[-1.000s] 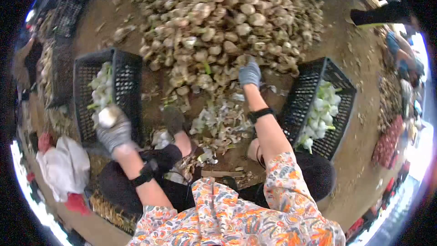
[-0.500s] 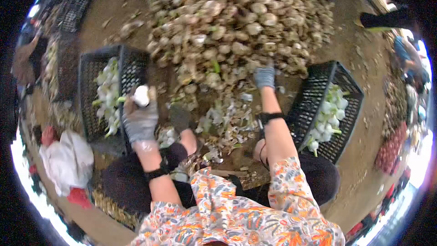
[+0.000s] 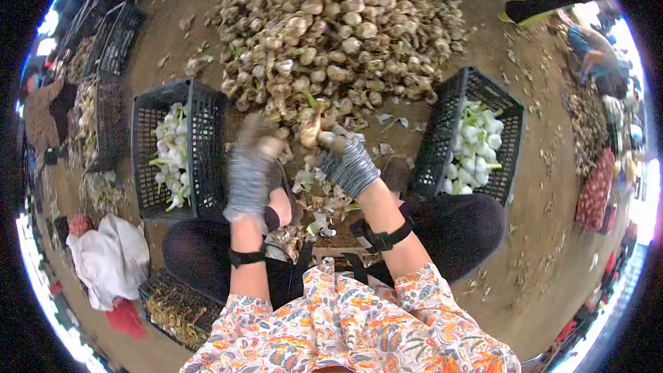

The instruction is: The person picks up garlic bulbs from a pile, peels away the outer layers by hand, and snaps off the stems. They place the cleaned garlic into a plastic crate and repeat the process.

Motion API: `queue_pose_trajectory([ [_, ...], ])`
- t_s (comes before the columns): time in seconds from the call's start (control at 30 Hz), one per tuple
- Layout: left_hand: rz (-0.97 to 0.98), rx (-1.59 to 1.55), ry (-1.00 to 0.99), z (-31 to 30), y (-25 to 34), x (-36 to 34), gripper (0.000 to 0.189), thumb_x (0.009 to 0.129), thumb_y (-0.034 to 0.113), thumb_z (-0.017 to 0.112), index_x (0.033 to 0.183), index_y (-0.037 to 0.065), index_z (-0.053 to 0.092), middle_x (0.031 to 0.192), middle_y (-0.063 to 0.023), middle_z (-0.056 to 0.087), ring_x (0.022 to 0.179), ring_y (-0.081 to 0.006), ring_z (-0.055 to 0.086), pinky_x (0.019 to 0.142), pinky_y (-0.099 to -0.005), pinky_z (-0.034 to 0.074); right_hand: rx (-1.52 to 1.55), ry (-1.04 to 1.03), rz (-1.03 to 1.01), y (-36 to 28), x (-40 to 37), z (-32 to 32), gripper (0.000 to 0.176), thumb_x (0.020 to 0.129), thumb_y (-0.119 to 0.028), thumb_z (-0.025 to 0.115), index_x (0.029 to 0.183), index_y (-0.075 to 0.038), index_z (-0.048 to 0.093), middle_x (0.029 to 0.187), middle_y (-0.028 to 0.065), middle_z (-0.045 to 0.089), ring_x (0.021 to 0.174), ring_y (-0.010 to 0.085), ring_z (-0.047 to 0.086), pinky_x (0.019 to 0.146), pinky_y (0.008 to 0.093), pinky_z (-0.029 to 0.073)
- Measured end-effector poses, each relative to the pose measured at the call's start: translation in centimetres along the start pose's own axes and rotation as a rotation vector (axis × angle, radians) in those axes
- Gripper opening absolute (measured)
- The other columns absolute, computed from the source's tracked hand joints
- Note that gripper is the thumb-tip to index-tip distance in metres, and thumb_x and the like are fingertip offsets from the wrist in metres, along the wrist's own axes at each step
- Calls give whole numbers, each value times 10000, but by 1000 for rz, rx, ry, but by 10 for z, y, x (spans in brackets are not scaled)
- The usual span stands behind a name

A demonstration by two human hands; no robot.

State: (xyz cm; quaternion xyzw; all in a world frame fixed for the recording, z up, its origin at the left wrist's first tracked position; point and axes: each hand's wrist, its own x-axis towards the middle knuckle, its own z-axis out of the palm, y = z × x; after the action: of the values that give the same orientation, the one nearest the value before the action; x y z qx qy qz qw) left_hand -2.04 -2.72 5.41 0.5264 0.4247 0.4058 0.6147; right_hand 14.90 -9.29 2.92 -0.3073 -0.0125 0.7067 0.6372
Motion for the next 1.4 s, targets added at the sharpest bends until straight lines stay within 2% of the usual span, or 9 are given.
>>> queue_pose_trajectory([
  [0.07, -75, -127, -280, 43, 6, -23, 538, 762, 33, 654, 1248, 23, 424, 1174, -105, 502, 1034, -165, 506, 883, -278, 434, -77, 36, -66, -5, -27, 19, 358, 812, -218, 603, 1097, -36, 487, 960, 80, 596, 792, 175, 612, 665, 295, 542],
  [0.17, -93, -342, -244, 71, 11, -44, 544, 771, 43, 651, 1258, 12, 411, 1180, -102, 503, 1044, -169, 504, 896, -293, 426, -317, 143, -129, -25, -66, 24, 424, 796, -254, 632, 1124, -31, 483, 965, 53, 593, 804, 130, 599, 705, 261, 522],
  [0.23, -106, -349, -330, 77, 18, -53, 541, 773, 50, 652, 1256, 7, 412, 1179, -102, 506, 1044, -171, 505, 899, -293, 424, -894, 203, -284, -40, -85, 7, 421, 797, -252, 638, 1123, -20, 504, 964, 32, 592, 805, 96, 575, 722, 228, 488],
  [0.9, -166, -151, -442, 106, 48, -79, 471, 851, 271, 582, 1219, 0, 464, 1111, -88, 556, 978, -145, 543, 861, -275, 441, -947, 305, -549, -61, -136, 6, 219, 813, -114, 619, 974, 32, 594, 787, 40, 621, 727, 61, 539, 634, 230, 466],
  [1.0, -457, -506, -404, 107, 48, -77, 479, 862, 329, 552, 1203, 2, 471, 1065, -91, 570, 935, -150, 564, 813, -274, 475, -1036, 301, -615, -58, -137, 13, 205, 802, -119, 623, 940, 29, 593, 770, 76, 624, 691, 129, 574, 619, 282, 474],
  [1.13, -583, -615, -218, 109, 43, -63, 442, 877, 448, 448, 1094, 74, 540, 766, -52, 599, 551, -112, 551, 430, -234, 445, -1302, 268, -743, -54, -131, 10, 212, 773, -127, 624, 908, 31, 583, 776, 163, 603, 703, 249, 598, 653, 316, 474],
  [1.2, -1043, -961, -688, 90, 34, -45, 431, 879, 490, 403, 980, 104, 566, 522, -3, 498, 348, -91, 411, 286, -250, 318, -1241, 272, -662, -52, -132, 13, 200, 774, -123, 616, 896, 32, 583, 779, 160, 606, 712, 255, 594, 671, 320, 470],
  [1.23, -1197, -836, -583, 90, 36, -41, 446, 876, 523, 370, 888, 121, 562, 398, 33, 354, 260, -86, 262, 239, -265, 212, -1195, 250, -605, -54, -134, 19, 194, 777, -121, 605, 893, 31, 580, 775, 159, 608, 713, 266, 592, 686, 321, 470],
  [1.4, -1087, -411, -378, 101, 39, -43, 394, 868, 473, 450, 895, 92, 550, 486, -2, 468, 345, -105, 403, 313, -268, 349, -1225, 301, -672, -47, -122, 6, 189, 752, -70, 549, 909, 31, 579, 888, 167, 602, 814, 269, 589, 756, 312, 458],
])
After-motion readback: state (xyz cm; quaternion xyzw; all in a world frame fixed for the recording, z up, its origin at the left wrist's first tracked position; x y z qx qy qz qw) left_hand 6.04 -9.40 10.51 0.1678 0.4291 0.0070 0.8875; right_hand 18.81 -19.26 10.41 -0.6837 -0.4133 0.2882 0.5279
